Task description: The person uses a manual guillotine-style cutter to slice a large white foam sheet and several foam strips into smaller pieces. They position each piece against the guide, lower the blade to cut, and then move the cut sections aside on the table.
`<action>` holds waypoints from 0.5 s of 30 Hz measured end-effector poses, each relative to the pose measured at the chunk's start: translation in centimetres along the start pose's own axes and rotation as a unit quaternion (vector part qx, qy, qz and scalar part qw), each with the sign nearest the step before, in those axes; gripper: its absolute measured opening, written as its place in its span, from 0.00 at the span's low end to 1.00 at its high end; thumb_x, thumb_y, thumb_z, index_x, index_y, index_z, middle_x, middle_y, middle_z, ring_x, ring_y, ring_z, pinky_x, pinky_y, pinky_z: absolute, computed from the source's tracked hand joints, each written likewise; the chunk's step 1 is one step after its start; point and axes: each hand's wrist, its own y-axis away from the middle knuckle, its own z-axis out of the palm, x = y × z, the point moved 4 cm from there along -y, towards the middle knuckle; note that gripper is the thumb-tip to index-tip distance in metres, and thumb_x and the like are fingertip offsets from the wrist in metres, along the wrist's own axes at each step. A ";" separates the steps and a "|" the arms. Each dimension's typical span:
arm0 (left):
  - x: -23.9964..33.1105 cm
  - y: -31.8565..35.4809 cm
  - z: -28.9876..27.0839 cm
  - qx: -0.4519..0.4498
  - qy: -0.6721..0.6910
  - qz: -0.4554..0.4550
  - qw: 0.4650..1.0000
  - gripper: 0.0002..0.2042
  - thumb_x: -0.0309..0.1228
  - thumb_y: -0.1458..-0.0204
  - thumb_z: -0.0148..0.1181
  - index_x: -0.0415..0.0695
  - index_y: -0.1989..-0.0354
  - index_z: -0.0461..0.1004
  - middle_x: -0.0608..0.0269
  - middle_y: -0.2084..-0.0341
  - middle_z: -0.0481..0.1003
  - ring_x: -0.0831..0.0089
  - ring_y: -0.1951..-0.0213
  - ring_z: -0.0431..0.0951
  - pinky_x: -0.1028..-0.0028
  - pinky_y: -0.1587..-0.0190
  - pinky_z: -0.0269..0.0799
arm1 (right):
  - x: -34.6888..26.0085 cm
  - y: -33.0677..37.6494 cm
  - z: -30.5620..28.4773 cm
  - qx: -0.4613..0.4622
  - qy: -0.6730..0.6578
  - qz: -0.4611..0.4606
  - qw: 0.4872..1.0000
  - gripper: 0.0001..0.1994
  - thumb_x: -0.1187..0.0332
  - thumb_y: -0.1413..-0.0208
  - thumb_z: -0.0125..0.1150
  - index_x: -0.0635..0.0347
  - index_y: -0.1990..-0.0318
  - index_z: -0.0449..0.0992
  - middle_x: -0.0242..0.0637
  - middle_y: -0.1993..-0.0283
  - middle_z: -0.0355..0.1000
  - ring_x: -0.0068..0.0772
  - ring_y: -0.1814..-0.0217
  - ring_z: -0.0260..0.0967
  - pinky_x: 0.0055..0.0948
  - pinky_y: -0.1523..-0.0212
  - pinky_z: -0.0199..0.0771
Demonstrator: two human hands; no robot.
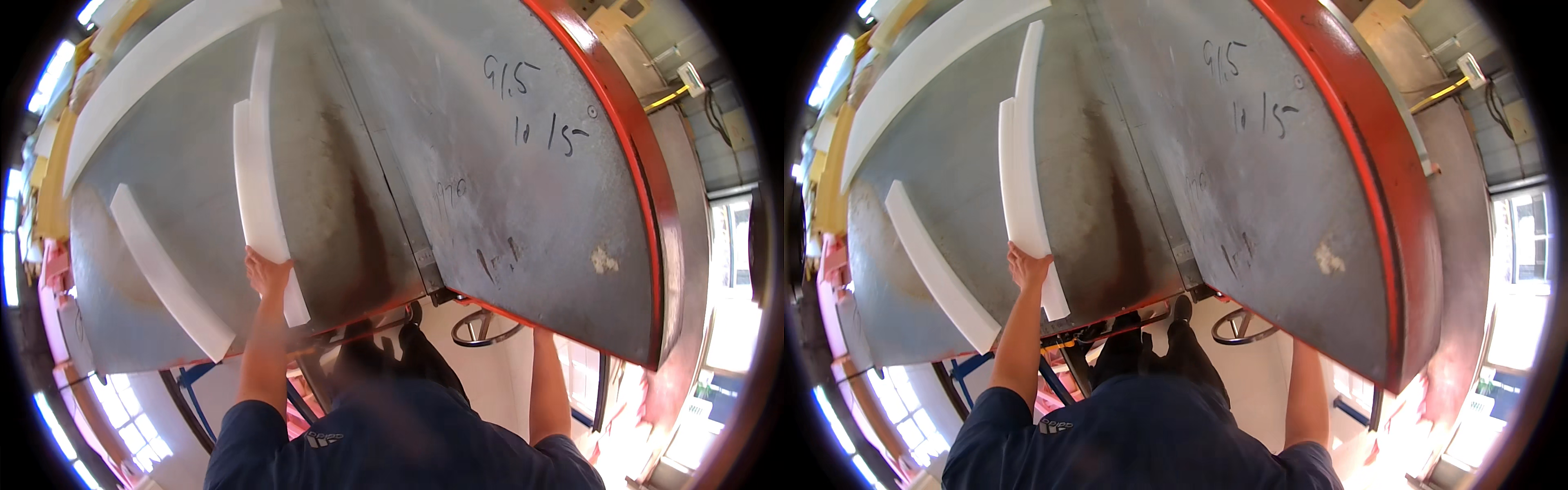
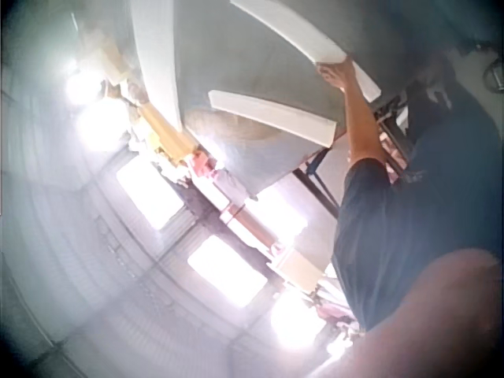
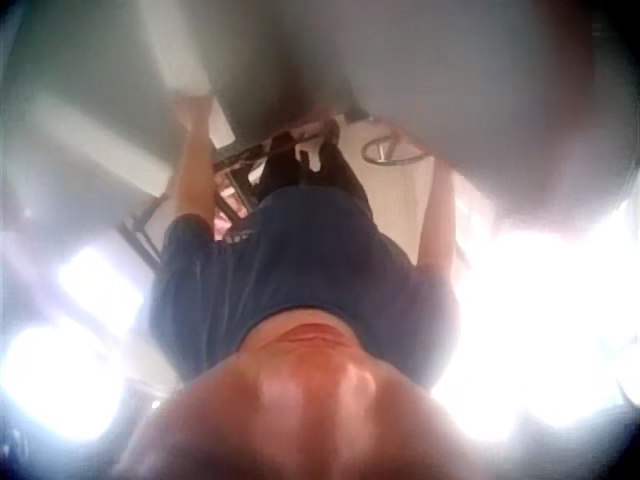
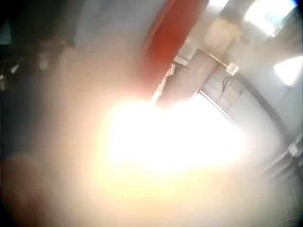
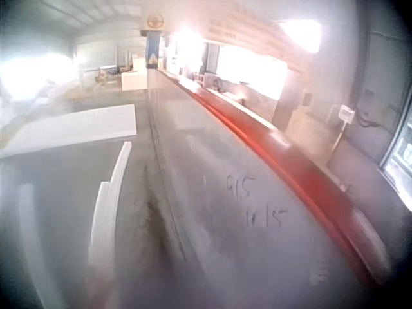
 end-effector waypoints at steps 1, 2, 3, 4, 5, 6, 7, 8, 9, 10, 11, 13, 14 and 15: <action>-0.3 0.2 -0.5 0.004 0.004 -0.009 1.000 0.62 0.47 0.65 0.77 0.42 0.24 0.41 0.51 0.32 0.58 0.51 0.33 0.62 0.57 0.34 0.65 | -0.1 -2.5 1.6 -0.018 -0.008 -0.005 1.000 0.12 0.68 0.41 0.61 0.62 0.52 0.79 0.41 0.64 0.80 0.34 0.66 0.77 0.37 0.55 0.76; -0.6 0.3 -0.9 0.007 0.007 -0.018 1.000 0.62 0.46 0.66 0.77 0.42 0.24 0.41 0.51 0.33 0.58 0.51 0.33 0.62 0.57 0.34 0.64 | -0.1 -4.6 3.1 -0.037 -0.008 -0.010 0.999 0.12 0.68 0.41 0.61 0.62 0.53 0.79 0.41 0.64 0.80 0.34 0.66 0.77 0.37 0.55 0.76; -0.8 0.8 -1.6 0.011 0.009 -0.020 1.000 0.62 0.45 0.66 0.77 0.43 0.24 0.41 0.50 0.33 0.59 0.51 0.33 0.62 0.57 0.33 0.64 | 0.7 -6.0 4.2 -0.053 -0.007 -0.010 0.998 0.12 0.68 0.41 0.61 0.62 0.53 0.79 0.41 0.63 0.80 0.35 0.66 0.76 0.38 0.54 0.76; -1.3 1.4 -1.8 0.014 0.004 -0.032 0.999 0.62 0.45 0.66 0.77 0.43 0.24 0.41 0.50 0.33 0.59 0.51 0.33 0.62 0.57 0.33 0.64 | 1.0 -7.2 5.3 -0.066 -0.007 -0.012 0.998 0.12 0.67 0.41 0.61 0.62 0.53 0.79 0.41 0.63 0.80 0.36 0.65 0.76 0.38 0.54 0.75; -1.9 1.9 -2.0 0.017 -0.002 -0.043 0.999 0.61 0.45 0.66 0.77 0.44 0.24 0.41 0.49 0.33 0.59 0.50 0.33 0.62 0.56 0.33 0.64 | 1.4 -8.3 6.2 -0.077 -0.005 -0.010 0.997 0.12 0.67 0.41 0.61 0.62 0.53 0.79 0.42 0.63 0.80 0.36 0.65 0.76 0.39 0.54 0.75; -2.3 2.7 -1.8 0.016 -0.008 -0.054 0.998 0.61 0.45 0.66 0.77 0.44 0.24 0.41 0.49 0.33 0.59 0.50 0.33 0.63 0.56 0.33 0.64 | 1.5 -9.2 6.9 -0.087 -0.002 -0.015 0.996 0.12 0.67 0.42 0.61 0.62 0.53 0.79 0.42 0.63 0.80 0.37 0.65 0.76 0.39 0.54 0.75; -2.8 3.2 -2.0 0.025 -0.005 -0.063 0.998 0.61 0.45 0.66 0.77 0.44 0.24 0.42 0.48 0.33 0.60 0.50 0.33 0.63 0.56 0.33 0.64 | 1.7 -9.8 7.5 -0.093 0.003 -0.017 0.995 0.12 0.67 0.42 0.62 0.62 0.53 0.79 0.42 0.63 0.80 0.38 0.64 0.76 0.40 0.53 0.75; -3.4 3.3 -2.3 0.035 -0.003 -0.070 0.997 0.61 0.45 0.65 0.77 0.44 0.24 0.42 0.48 0.33 0.60 0.50 0.33 0.63 0.56 0.33 0.64 | 1.8 -10.3 8.2 -0.101 0.007 -0.021 0.995 0.12 0.67 0.42 0.62 0.62 0.53 0.79 0.42 0.63 0.80 0.38 0.64 0.76 0.40 0.53 0.75; -3.9 4.0 -2.2 0.038 -0.001 -0.078 0.996 0.60 0.45 0.65 0.77 0.45 0.24 0.42 0.47 0.34 0.60 0.50 0.33 0.63 0.56 0.33 0.63 | 1.9 -10.9 8.5 -0.105 0.016 -0.028 0.994 0.12 0.67 0.42 0.62 0.62 0.54 0.79 0.42 0.63 0.80 0.39 0.64 0.76 0.41 0.53 0.74; -4.5 4.5 -2.3 0.046 -0.005 -0.088 0.995 0.60 0.46 0.66 0.77 0.44 0.24 0.43 0.48 0.34 0.60 0.50 0.34 0.63 0.56 0.34 0.64 | 2.0 -11.3 8.8 -0.108 0.022 -0.033 0.993 0.12 0.67 0.42 0.62 0.62 0.54 0.79 0.42 0.63 0.80 0.40 0.63 0.76 0.41 0.52 0.74; -5.0 4.5 -2.8 0.053 -0.010 -0.097 0.994 0.60 0.46 0.66 0.76 0.44 0.24 0.44 0.49 0.34 0.61 0.51 0.34 0.64 0.56 0.34 0.65 | 2.4 -11.1 8.7 -0.112 0.029 -0.035 0.993 0.12 0.67 0.42 0.62 0.61 0.54 0.79 0.43 0.63 0.80 0.40 0.63 0.76 0.42 0.52 0.74; -5.2 3.7 -3.6 0.070 -0.008 -0.106 0.992 0.60 0.47 0.67 0.76 0.43 0.25 0.45 0.49 0.34 0.61 0.51 0.34 0.64 0.56 0.35 0.65 | 2.4 -11.5 8.7 -0.111 0.037 -0.046 0.992 0.12 0.67 0.43 0.62 0.61 0.54 0.79 0.43 0.62 0.80 0.42 0.62 0.76 0.43 0.52 0.73; -5.5 3.1 -4.0 0.075 -0.007 -0.110 0.991 0.60 0.48 0.66 0.76 0.43 0.25 0.45 0.48 0.34 0.61 0.50 0.34 0.64 0.56 0.34 0.65 | 2.6 -11.2 8.7 -0.110 0.041 -0.052 0.992 0.12 0.67 0.43 0.62 0.61 0.54 0.79 0.43 0.62 0.80 0.42 0.62 0.76 0.43 0.51 0.73; -5.5 2.5 -4.1 0.079 -0.004 -0.113 0.990 0.60 0.48 0.66 0.76 0.43 0.25 0.45 0.48 0.34 0.61 0.50 0.34 0.64 0.56 0.34 0.65 | 2.6 -11.0 8.4 -0.108 0.045 -0.061 0.991 0.12 0.67 0.43 0.62 0.61 0.54 0.79 0.43 0.62 0.80 0.43 0.62 0.76 0.44 0.51 0.73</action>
